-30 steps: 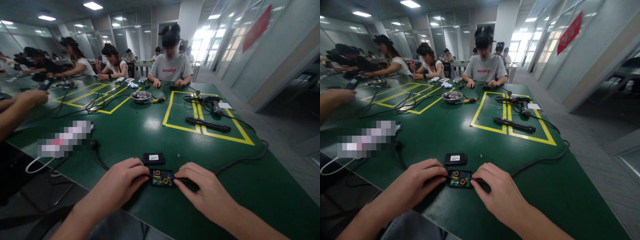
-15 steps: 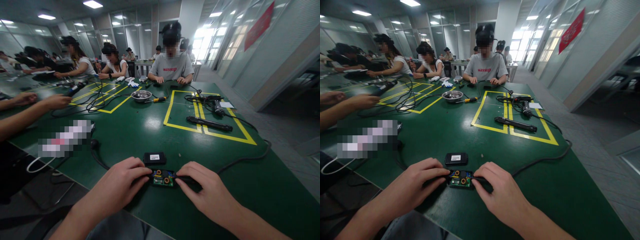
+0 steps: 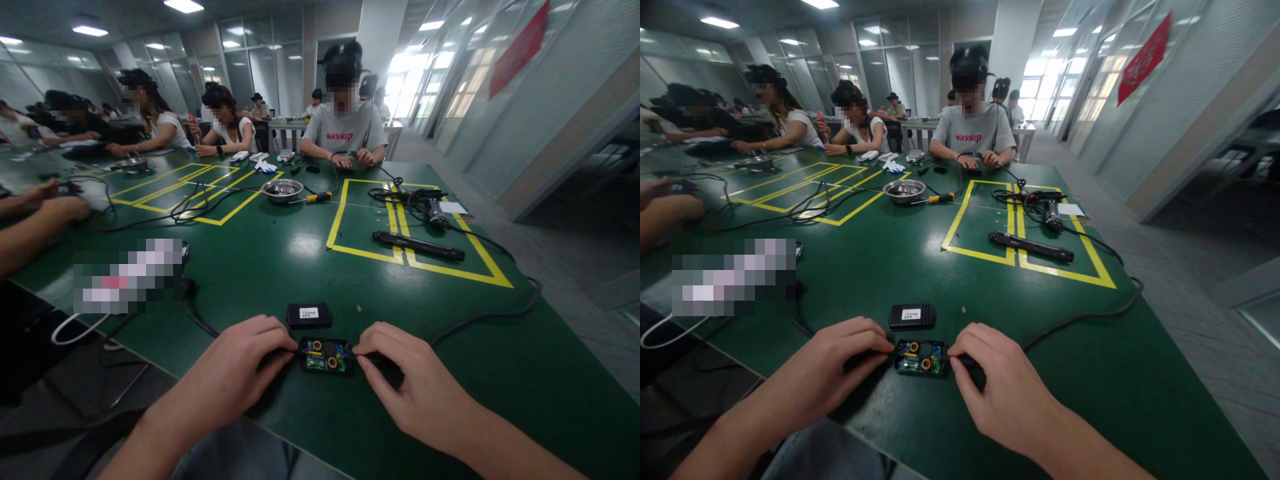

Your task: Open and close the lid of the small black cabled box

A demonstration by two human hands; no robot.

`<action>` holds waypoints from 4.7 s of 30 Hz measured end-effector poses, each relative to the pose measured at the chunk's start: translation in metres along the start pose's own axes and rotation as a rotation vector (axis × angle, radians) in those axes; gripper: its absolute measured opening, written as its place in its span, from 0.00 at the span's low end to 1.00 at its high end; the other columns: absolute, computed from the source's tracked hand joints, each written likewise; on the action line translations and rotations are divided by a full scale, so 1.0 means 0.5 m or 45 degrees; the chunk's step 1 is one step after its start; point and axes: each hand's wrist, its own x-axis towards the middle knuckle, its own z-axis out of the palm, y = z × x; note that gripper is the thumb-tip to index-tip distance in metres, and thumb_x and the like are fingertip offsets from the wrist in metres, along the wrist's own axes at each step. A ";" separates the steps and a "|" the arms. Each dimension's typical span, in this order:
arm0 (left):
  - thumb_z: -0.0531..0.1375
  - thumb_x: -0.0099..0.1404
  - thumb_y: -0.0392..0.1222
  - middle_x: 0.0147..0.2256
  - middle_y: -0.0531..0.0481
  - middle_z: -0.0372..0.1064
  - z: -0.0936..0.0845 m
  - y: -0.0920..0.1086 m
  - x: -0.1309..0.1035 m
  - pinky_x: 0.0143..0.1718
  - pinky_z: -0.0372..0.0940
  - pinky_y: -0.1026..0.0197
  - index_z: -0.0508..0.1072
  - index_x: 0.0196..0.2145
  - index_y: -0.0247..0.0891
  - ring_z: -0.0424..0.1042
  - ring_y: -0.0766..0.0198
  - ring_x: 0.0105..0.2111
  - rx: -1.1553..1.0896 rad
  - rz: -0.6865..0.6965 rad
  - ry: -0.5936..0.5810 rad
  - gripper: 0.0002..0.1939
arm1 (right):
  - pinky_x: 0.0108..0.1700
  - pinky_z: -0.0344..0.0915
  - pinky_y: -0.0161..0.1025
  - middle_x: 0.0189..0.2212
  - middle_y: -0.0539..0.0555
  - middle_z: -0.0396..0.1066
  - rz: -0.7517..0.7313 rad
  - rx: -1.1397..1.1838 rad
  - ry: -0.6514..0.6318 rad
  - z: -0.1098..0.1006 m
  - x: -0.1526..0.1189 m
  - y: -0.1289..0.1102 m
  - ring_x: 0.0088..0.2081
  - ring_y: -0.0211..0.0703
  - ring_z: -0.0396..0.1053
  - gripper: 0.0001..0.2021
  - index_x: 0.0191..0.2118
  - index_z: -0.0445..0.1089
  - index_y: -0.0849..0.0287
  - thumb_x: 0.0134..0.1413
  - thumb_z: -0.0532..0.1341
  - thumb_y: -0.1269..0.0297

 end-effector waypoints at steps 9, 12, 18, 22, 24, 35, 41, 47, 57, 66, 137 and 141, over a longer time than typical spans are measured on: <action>0.61 0.80 0.34 0.54 0.43 0.82 0.001 0.011 0.056 0.55 0.77 0.47 0.85 0.53 0.44 0.80 0.50 0.52 0.108 0.005 0.202 0.13 | 0.40 0.72 0.48 0.36 0.55 0.80 0.015 -0.060 -0.050 -0.001 0.000 0.006 0.37 0.51 0.78 0.09 0.40 0.71 0.54 0.71 0.58 0.75; 0.64 0.79 0.34 0.58 0.44 0.83 0.011 -0.006 0.082 0.61 0.75 0.42 0.85 0.57 0.46 0.80 0.47 0.58 0.134 -0.091 0.130 0.15 | 0.40 0.71 0.49 0.36 0.55 0.79 0.019 -0.067 -0.058 0.000 0.001 0.004 0.37 0.51 0.77 0.09 0.40 0.71 0.54 0.70 0.57 0.75; 0.70 0.75 0.32 0.56 0.45 0.85 0.003 -0.020 0.084 0.60 0.77 0.43 0.84 0.60 0.45 0.82 0.47 0.55 0.164 -0.151 0.021 0.19 | 0.38 0.70 0.47 0.36 0.54 0.77 0.065 -0.058 -0.041 0.000 0.003 -0.005 0.35 0.51 0.74 0.11 0.45 0.70 0.54 0.62 0.60 0.77; 0.69 0.75 0.30 0.56 0.46 0.84 -0.004 -0.016 0.074 0.59 0.77 0.44 0.84 0.61 0.46 0.81 0.47 0.55 0.195 -0.127 -0.033 0.21 | 0.39 0.70 0.48 0.38 0.54 0.77 0.093 -0.048 -0.045 0.001 0.000 -0.008 0.37 0.52 0.74 0.14 0.47 0.70 0.54 0.59 0.62 0.78; 0.69 0.75 0.29 0.56 0.45 0.83 -0.004 -0.011 0.070 0.59 0.76 0.45 0.83 0.61 0.45 0.81 0.48 0.55 0.187 -0.114 0.017 0.21 | 0.40 0.71 0.48 0.39 0.54 0.77 0.100 -0.035 -0.043 0.002 -0.001 -0.007 0.37 0.52 0.74 0.17 0.50 0.70 0.53 0.58 0.62 0.78; 0.68 0.78 0.30 0.56 0.48 0.80 -0.004 0.048 0.045 0.58 0.75 0.51 0.81 0.64 0.51 0.78 0.53 0.55 -0.055 0.123 -0.143 0.22 | 0.46 0.71 0.54 0.45 0.57 0.80 0.180 -0.007 -0.137 0.001 -0.007 -0.003 0.44 0.56 0.75 0.19 0.57 0.74 0.55 0.61 0.70 0.72; 0.70 0.76 0.29 0.55 0.47 0.81 0.001 0.047 0.052 0.56 0.76 0.48 0.82 0.63 0.50 0.78 0.50 0.53 0.018 0.094 -0.165 0.23 | 0.49 0.71 0.54 0.47 0.56 0.82 0.192 0.010 -0.166 0.004 -0.001 0.005 0.46 0.56 0.77 0.15 0.53 0.78 0.54 0.63 0.72 0.73; 0.72 0.74 0.28 0.55 0.47 0.82 0.005 0.054 0.052 0.56 0.75 0.48 0.81 0.63 0.47 0.78 0.49 0.53 0.070 0.073 -0.180 0.24 | 0.47 0.73 0.51 0.47 0.54 0.83 0.174 -0.012 -0.151 0.005 0.001 0.008 0.46 0.54 0.78 0.19 0.53 0.79 0.53 0.59 0.76 0.76; 0.72 0.74 0.29 0.55 0.48 0.82 0.012 0.052 0.050 0.57 0.74 0.49 0.81 0.63 0.48 0.78 0.50 0.54 0.089 0.058 -0.173 0.24 | 0.50 0.74 0.53 0.48 0.55 0.82 0.181 -0.021 -0.148 0.010 0.002 0.007 0.47 0.55 0.78 0.18 0.53 0.79 0.53 0.59 0.75 0.75; 0.72 0.72 0.31 0.49 0.49 0.82 -0.005 0.026 0.085 0.50 0.74 0.52 0.77 0.52 0.43 0.80 0.52 0.48 0.018 -0.149 0.060 0.16 | 0.42 0.74 0.49 0.41 0.53 0.79 0.288 0.015 -0.016 0.012 -0.009 0.008 0.39 0.52 0.76 0.29 0.60 0.72 0.54 0.53 0.76 0.69; 0.65 0.80 0.35 0.63 0.42 0.80 0.015 -0.002 0.109 0.65 0.73 0.37 0.86 0.60 0.47 0.78 0.44 0.61 0.111 -0.054 0.012 0.16 | 0.39 0.69 0.49 0.37 0.56 0.77 -0.088 -0.178 -0.107 0.002 -0.006 0.000 0.37 0.52 0.75 0.10 0.42 0.65 0.54 0.70 0.54 0.78; 0.70 0.75 0.32 0.58 0.44 0.84 0.024 -0.012 0.124 0.61 0.75 0.39 0.87 0.58 0.47 0.81 0.45 0.57 0.094 -0.092 -0.005 0.18 | 0.41 0.69 0.49 0.38 0.56 0.76 -0.055 -0.131 -0.090 0.006 -0.006 0.004 0.38 0.52 0.75 0.10 0.44 0.65 0.53 0.69 0.56 0.78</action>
